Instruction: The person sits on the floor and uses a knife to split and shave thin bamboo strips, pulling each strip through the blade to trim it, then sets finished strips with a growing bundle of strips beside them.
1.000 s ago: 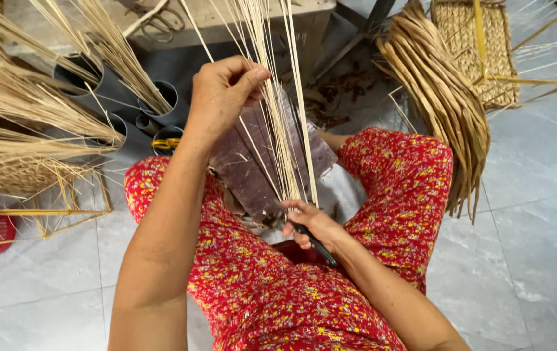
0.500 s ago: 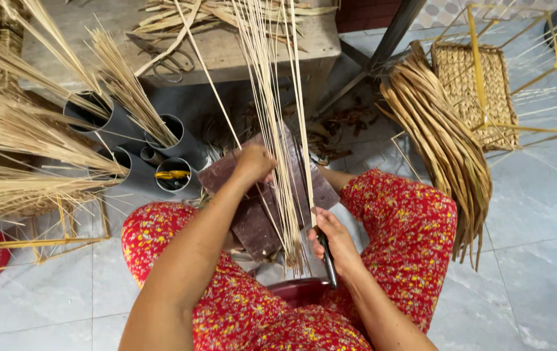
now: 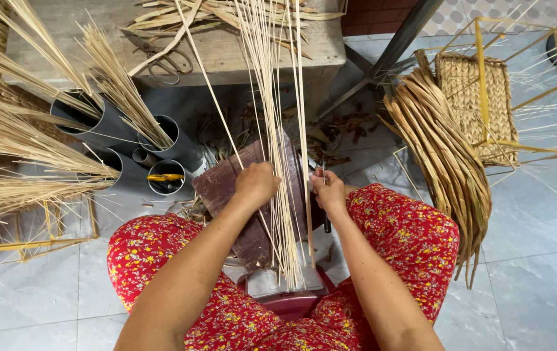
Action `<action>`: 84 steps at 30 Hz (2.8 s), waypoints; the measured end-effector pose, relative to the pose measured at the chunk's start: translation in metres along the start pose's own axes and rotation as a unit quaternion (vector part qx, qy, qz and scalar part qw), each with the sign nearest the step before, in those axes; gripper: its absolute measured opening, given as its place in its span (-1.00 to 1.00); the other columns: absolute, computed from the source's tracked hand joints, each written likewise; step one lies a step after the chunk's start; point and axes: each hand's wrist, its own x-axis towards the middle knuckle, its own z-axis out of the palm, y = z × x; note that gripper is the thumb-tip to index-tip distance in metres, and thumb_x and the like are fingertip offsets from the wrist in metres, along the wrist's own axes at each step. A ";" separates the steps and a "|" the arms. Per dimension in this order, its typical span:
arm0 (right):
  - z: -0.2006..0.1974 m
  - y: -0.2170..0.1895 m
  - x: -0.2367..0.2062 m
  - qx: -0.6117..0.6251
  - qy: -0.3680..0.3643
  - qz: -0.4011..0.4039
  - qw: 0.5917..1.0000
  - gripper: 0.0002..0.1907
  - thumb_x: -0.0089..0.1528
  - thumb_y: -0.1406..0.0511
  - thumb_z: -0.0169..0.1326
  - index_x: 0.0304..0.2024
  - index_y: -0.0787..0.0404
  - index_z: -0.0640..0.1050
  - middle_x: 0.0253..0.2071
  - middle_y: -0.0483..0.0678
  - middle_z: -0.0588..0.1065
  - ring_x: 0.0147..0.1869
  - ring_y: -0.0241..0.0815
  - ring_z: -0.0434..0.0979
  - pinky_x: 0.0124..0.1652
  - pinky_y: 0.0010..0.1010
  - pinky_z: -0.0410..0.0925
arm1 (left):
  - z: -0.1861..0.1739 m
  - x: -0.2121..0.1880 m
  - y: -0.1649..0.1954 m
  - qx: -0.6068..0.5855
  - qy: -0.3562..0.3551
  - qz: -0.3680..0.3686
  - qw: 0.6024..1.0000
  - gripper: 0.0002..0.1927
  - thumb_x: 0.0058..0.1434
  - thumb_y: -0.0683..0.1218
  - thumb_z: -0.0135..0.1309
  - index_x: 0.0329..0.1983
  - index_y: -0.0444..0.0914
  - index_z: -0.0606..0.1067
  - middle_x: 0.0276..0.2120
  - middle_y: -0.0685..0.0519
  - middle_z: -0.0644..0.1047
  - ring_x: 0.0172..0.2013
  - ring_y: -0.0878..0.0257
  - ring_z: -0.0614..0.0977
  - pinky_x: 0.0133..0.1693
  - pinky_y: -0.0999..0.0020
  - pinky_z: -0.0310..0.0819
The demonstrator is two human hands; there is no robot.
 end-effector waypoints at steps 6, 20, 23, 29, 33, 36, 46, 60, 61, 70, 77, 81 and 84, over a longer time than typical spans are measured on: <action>0.010 0.002 0.008 -0.073 0.017 -0.010 0.997 -0.82 0.28 0.26 0.19 -0.26 0.27 0.57 -0.59 -0.16 0.39 -0.72 -0.38 0.23 -0.71 -0.48 0.09 | 0.009 -0.005 0.010 0.005 -0.013 0.040 0.999 -0.67 0.18 0.05 0.21 -0.09 -0.24 0.61 -0.15 -0.23 0.62 -0.06 -0.18 0.64 -0.02 -0.06 0.51; -0.003 0.008 0.022 0.043 0.007 -0.030 0.999 -0.84 0.30 0.30 0.17 -0.26 0.30 0.56 -0.56 -0.13 0.44 -0.71 -0.37 0.23 -0.70 -0.47 0.06 | 0.023 0.006 0.034 -0.125 -0.126 -0.050 0.983 -0.69 0.32 0.03 0.06 0.00 -0.24 0.58 -0.22 -0.13 0.66 -0.21 0.00 0.76 -0.06 0.08 0.60; -0.004 0.009 0.023 -0.020 0.058 -0.116 0.991 -0.86 0.27 0.31 0.19 -0.21 0.28 0.57 -0.47 -0.15 0.51 -0.53 -0.36 0.40 -0.55 -0.47 0.26 | 0.022 0.006 0.037 -0.091 -0.111 -0.024 0.989 -0.69 0.31 0.03 0.10 -0.03 -0.26 0.61 -0.22 -0.15 0.66 -0.18 0.00 0.73 -0.02 0.06 0.57; 0.003 0.007 0.009 -0.205 0.125 -0.216 0.946 -0.77 0.20 0.26 0.25 -0.20 0.29 0.58 -0.38 0.02 0.58 -0.33 -0.10 0.59 -0.27 -0.27 0.42 | 0.022 0.009 0.037 -0.081 -0.067 0.011 0.994 -0.69 0.26 0.01 0.16 -0.04 -0.27 0.62 -0.17 -0.20 0.65 -0.12 -0.08 0.70 -0.01 0.00 0.54; 0.007 0.007 0.000 -0.336 0.126 -0.230 0.905 -0.75 0.17 0.23 0.31 -0.29 0.31 0.62 -0.32 0.16 0.58 -0.27 0.10 0.56 -0.29 -0.12 0.37 | 0.024 0.008 0.035 -0.084 -0.040 0.027 0.995 -0.70 0.23 0.00 0.19 -0.05 -0.24 0.64 -0.17 -0.22 0.65 -0.10 -0.12 0.67 0.02 0.01 0.52; 0.007 0.007 0.002 -0.284 0.103 -0.250 0.920 -0.78 0.18 0.25 0.27 -0.27 0.30 0.61 -0.36 0.12 0.58 -0.29 0.01 0.58 -0.27 -0.17 0.40 | 0.023 0.010 0.033 -0.091 -0.026 0.037 0.995 -0.68 0.21 0.02 0.19 -0.04 -0.23 0.63 -0.17 -0.20 0.65 -0.11 -0.09 0.69 0.02 0.03 0.51; -0.006 0.004 -0.033 0.103 -0.115 -0.070 0.986 -0.88 0.31 0.28 0.14 -0.24 0.21 0.53 -0.48 -0.20 0.48 -0.65 -0.49 0.24 -0.65 -0.60 0.09 | 0.011 0.009 0.038 -0.284 0.029 0.041 0.958 -0.74 0.27 0.05 0.19 -0.15 -0.22 0.66 -0.43 -0.08 0.67 -0.44 0.17 0.69 -0.30 0.26 0.57; -0.015 0.048 -0.168 -0.033 -0.209 -0.019 0.977 -0.86 0.30 0.26 0.13 -0.22 0.21 0.57 -0.37 -0.13 0.64 -0.64 -0.49 0.23 -0.61 -0.62 0.13 | -0.041 -0.052 0.029 -0.512 0.119 0.192 0.829 -0.86 0.33 -0.14 0.14 -0.13 -0.27 0.64 -0.41 0.13 0.64 -0.42 0.48 0.60 -0.38 0.56 0.50; -0.017 0.052 -0.173 -0.030 -0.205 -0.014 0.978 -0.87 0.29 0.26 0.13 -0.22 0.19 0.57 -0.37 -0.13 0.64 -0.64 -0.50 0.22 -0.62 -0.63 0.11 | -0.050 -0.064 0.025 -0.537 0.132 0.197 0.809 -0.86 0.35 -0.15 0.14 -0.10 -0.27 0.63 -0.39 0.13 0.64 -0.42 0.47 0.58 -0.37 0.55 0.49; -0.069 0.020 -0.215 0.063 -0.053 -0.069 0.994 -0.93 0.26 0.34 0.14 -0.23 0.21 0.55 -0.44 -0.08 0.55 -0.63 -0.43 0.26 -0.63 -0.58 0.13 | -0.072 -0.236 -0.035 -0.628 0.291 0.143 0.708 -0.81 0.42 -0.11 0.06 -0.03 -0.31 0.55 -0.25 0.03 0.68 -0.37 0.39 0.63 -0.28 0.53 0.53; -0.073 -0.028 -0.292 0.095 -0.098 -0.222 0.965 -0.93 0.29 0.39 0.15 -0.23 0.31 0.56 -0.50 -0.11 0.48 -0.57 -0.43 0.31 -0.57 -0.60 0.17 | -0.048 -0.359 0.014 -0.347 0.262 0.157 0.887 -0.83 0.30 -0.09 0.17 -0.20 -0.28 0.67 -0.31 -0.01 0.67 -0.29 0.26 0.69 -0.22 0.38 0.58; -0.052 -0.033 -0.336 0.015 -0.096 -0.265 0.959 -0.93 0.26 0.44 0.17 -0.21 0.34 0.59 -0.51 -0.13 0.49 -0.55 -0.44 0.35 -0.54 -0.60 0.21 | -0.052 -0.373 0.052 -0.172 0.370 0.340 0.847 -0.67 0.11 -0.17 0.25 -0.04 -0.32 0.60 -0.13 -0.10 0.63 -0.07 0.00 0.64 -0.05 0.18 0.52; -0.049 -0.037 -0.356 0.001 -0.109 -0.299 0.948 -0.86 0.32 0.36 0.15 -0.16 0.36 0.60 -0.51 -0.11 0.47 -0.53 -0.43 0.34 -0.53 -0.60 0.21 | -0.056 -0.373 0.064 -0.158 0.354 0.336 0.858 -0.76 0.22 -0.15 0.29 -0.04 -0.20 0.62 -0.34 0.06 0.60 -0.28 0.16 0.64 -0.16 0.22 0.49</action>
